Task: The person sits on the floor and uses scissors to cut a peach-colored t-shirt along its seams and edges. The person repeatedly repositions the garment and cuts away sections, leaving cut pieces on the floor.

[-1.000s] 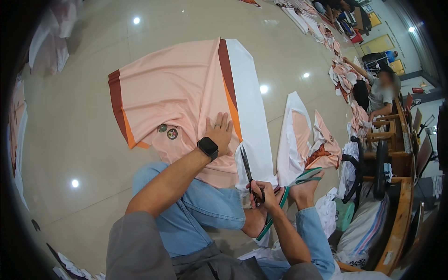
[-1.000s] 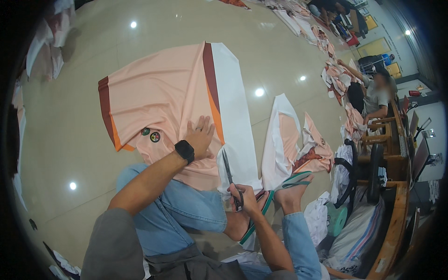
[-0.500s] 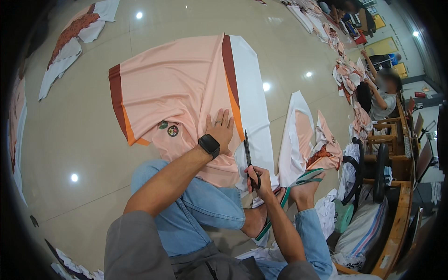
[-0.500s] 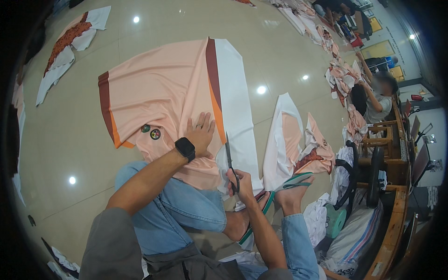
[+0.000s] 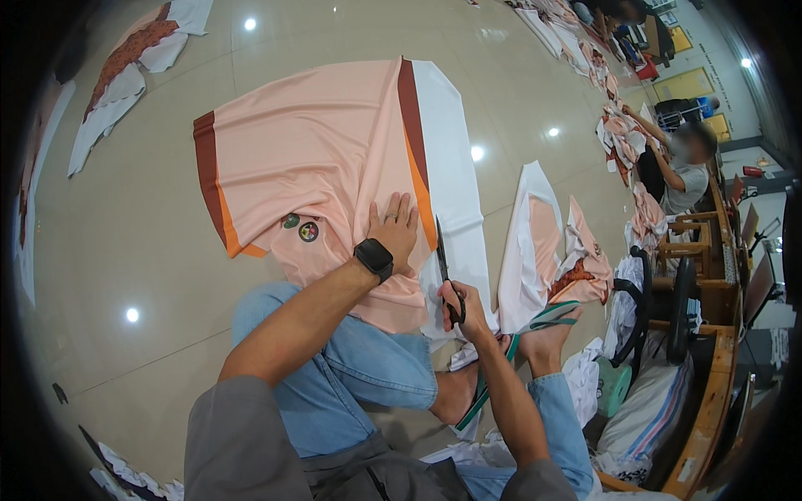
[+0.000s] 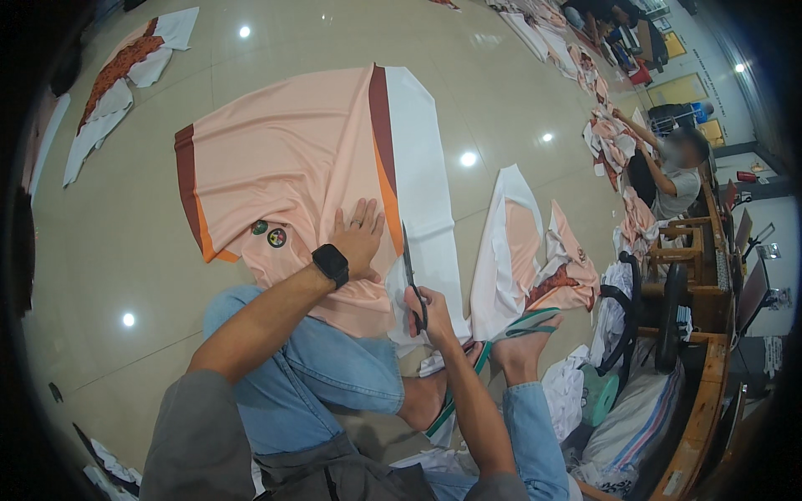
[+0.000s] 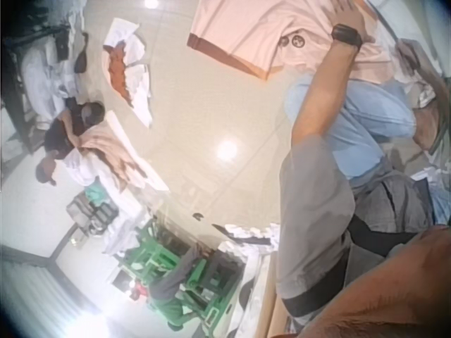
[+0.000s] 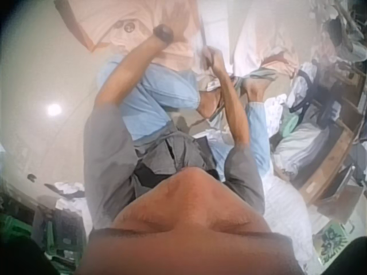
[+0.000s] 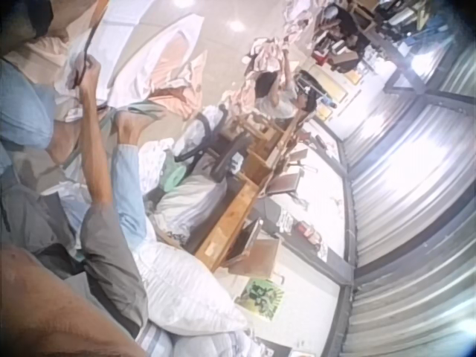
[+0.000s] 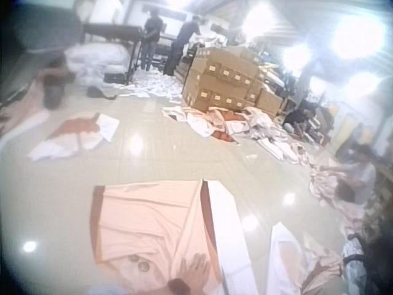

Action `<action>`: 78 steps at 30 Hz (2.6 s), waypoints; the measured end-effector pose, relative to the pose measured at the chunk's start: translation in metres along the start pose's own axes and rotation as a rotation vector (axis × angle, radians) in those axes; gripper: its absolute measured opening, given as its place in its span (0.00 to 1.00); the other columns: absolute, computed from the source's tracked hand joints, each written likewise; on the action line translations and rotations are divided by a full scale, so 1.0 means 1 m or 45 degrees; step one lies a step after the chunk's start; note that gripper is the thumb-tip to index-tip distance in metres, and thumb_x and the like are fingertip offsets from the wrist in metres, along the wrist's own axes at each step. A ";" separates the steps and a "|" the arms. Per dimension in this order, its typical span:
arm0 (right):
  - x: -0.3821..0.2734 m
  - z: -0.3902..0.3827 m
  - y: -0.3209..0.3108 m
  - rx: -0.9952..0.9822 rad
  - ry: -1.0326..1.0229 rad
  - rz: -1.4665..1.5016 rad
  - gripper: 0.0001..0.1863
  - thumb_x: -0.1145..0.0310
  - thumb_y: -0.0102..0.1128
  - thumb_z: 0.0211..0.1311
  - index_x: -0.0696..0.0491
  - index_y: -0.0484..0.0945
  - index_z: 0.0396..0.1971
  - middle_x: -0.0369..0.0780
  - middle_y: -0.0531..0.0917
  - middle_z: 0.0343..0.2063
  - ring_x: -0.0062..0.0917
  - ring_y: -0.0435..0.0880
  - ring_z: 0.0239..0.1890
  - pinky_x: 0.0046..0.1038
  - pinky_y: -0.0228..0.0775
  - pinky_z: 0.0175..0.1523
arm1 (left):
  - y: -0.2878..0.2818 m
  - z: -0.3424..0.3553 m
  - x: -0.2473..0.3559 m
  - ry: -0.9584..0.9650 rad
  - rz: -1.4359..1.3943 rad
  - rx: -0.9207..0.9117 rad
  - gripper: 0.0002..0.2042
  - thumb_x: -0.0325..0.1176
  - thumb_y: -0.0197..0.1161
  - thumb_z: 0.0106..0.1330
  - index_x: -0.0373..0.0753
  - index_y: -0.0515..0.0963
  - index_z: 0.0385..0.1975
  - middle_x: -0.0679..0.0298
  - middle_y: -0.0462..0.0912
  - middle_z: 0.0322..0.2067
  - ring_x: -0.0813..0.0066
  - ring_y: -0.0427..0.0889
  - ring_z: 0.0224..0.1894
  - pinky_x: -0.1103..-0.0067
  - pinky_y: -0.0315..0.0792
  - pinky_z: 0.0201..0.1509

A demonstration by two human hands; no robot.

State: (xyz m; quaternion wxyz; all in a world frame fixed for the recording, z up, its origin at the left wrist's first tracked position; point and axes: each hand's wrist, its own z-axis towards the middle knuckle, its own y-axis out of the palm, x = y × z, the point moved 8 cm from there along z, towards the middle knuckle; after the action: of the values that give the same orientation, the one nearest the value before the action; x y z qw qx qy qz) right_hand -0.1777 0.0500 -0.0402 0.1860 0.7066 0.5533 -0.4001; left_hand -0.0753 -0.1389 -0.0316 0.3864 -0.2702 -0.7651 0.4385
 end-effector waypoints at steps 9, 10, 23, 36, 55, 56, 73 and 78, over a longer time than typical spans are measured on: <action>-0.010 0.007 0.003 -0.058 0.003 0.053 0.36 0.35 0.62 0.69 0.62 0.78 0.35 0.35 0.75 0.13 0.21 0.75 0.11 0.24 0.65 0.17 | 0.000 0.001 0.000 -0.008 -0.004 0.014 0.66 0.58 0.83 0.45 0.30 0.48 0.79 0.42 0.41 0.81 0.45 0.40 0.83 0.39 0.45 0.79; -0.012 0.010 0.003 -0.058 0.002 0.056 0.37 0.35 0.62 0.69 0.62 0.78 0.35 0.35 0.75 0.13 0.21 0.75 0.11 0.24 0.65 0.17 | 0.001 0.000 0.001 -0.007 -0.004 0.022 0.67 0.58 0.83 0.45 0.30 0.48 0.79 0.42 0.42 0.81 0.45 0.40 0.83 0.39 0.45 0.79; -0.032 0.034 0.005 -0.028 -0.039 0.019 0.36 0.35 0.63 0.68 0.62 0.79 0.34 0.35 0.75 0.14 0.20 0.75 0.10 0.23 0.64 0.16 | 0.004 0.001 0.001 -0.016 -0.031 0.054 0.68 0.57 0.85 0.41 0.31 0.49 0.79 0.44 0.42 0.81 0.46 0.40 0.83 0.37 0.43 0.78; -0.052 0.058 0.009 -0.019 -0.060 -0.081 0.36 0.34 0.64 0.67 0.60 0.79 0.33 0.35 0.74 0.13 0.20 0.75 0.10 0.23 0.64 0.15 | 0.004 0.001 -0.002 -0.032 -0.035 0.043 0.68 0.57 0.85 0.40 0.31 0.50 0.79 0.45 0.42 0.81 0.48 0.40 0.84 0.37 0.44 0.78; -0.091 0.091 0.020 -0.037 -0.095 0.014 0.37 0.30 0.60 0.66 0.57 0.77 0.25 0.35 0.74 0.14 0.20 0.74 0.10 0.22 0.65 0.15 | 0.008 0.002 -0.001 -0.050 -0.045 0.035 0.67 0.55 0.85 0.41 0.34 0.51 0.79 0.46 0.42 0.81 0.49 0.38 0.84 0.36 0.42 0.77; -0.095 0.095 0.021 -0.037 -0.091 0.013 0.38 0.30 0.60 0.67 0.57 0.77 0.26 0.36 0.74 0.13 0.20 0.74 0.10 0.23 0.66 0.15 | 0.006 0.002 -0.001 -0.052 -0.041 0.028 0.67 0.55 0.85 0.41 0.34 0.51 0.79 0.46 0.42 0.82 0.49 0.38 0.84 0.36 0.41 0.77; -0.118 0.133 0.022 -0.039 -0.106 -0.029 0.38 0.28 0.60 0.65 0.57 0.77 0.33 0.35 0.75 0.14 0.21 0.75 0.11 0.24 0.69 0.17 | 0.005 0.003 0.002 -0.056 0.014 0.026 0.67 0.57 0.84 0.43 0.31 0.50 0.79 0.45 0.43 0.81 0.48 0.41 0.84 0.35 0.44 0.76; -0.121 0.157 0.015 0.014 -0.129 -0.249 0.38 0.29 0.60 0.65 0.57 0.77 0.33 0.34 0.75 0.14 0.21 0.75 0.11 0.24 0.68 0.17 | 0.005 0.005 0.003 -0.091 -0.052 0.031 0.64 0.50 0.84 0.43 0.34 0.51 0.79 0.51 0.43 0.82 0.52 0.39 0.84 0.35 0.41 0.77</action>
State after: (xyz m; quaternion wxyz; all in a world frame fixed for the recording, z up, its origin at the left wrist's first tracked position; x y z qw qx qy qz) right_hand -0.2288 -0.1422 -0.0459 0.1700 0.6290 0.6073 -0.4546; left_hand -0.0808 -0.1370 -0.0366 0.3709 -0.2339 -0.7784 0.4493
